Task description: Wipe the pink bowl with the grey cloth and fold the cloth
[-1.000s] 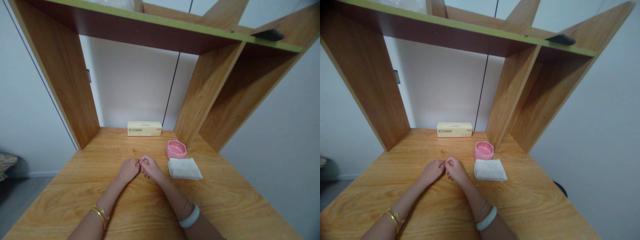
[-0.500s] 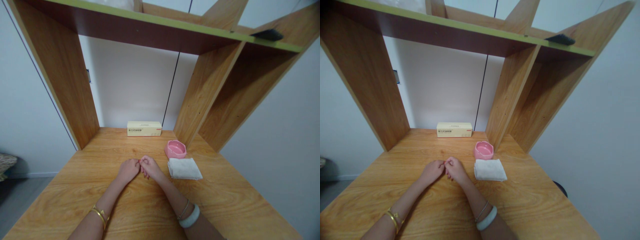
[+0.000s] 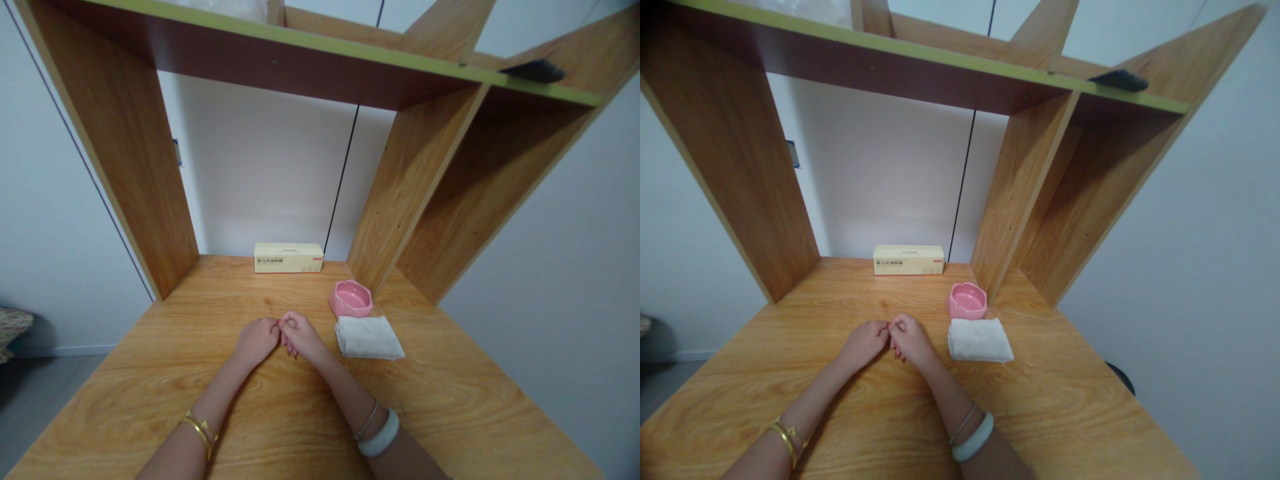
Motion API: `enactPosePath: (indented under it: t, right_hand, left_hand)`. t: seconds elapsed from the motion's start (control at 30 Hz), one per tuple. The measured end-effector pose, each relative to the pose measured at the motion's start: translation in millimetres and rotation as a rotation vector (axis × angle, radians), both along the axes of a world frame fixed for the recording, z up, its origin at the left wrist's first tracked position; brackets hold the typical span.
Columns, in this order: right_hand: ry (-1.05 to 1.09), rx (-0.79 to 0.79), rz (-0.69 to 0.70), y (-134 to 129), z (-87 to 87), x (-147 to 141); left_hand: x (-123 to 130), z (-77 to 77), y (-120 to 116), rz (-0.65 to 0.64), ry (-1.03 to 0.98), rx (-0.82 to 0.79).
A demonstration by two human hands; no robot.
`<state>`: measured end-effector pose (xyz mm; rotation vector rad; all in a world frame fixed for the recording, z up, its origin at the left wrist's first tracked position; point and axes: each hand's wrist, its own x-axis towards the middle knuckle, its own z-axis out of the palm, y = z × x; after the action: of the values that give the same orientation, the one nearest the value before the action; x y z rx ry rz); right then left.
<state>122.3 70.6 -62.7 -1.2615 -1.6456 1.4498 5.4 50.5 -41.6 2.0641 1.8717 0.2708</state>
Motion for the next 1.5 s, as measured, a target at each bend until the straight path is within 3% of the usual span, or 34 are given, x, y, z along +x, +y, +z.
enactPosePath:
  t: [0.57,1.5]
  right_hand:
    - [-0.015,-0.003,0.016,3.0,-5.9,0.9]
    - [-0.015,-0.009,0.006,4.0,-7.4,0.7]
  left_hand:
    - [-0.4,-4.7,1.6,0.005,0.023,0.016]
    - [1.2,0.3,0.1,0.016,0.03,-0.019]
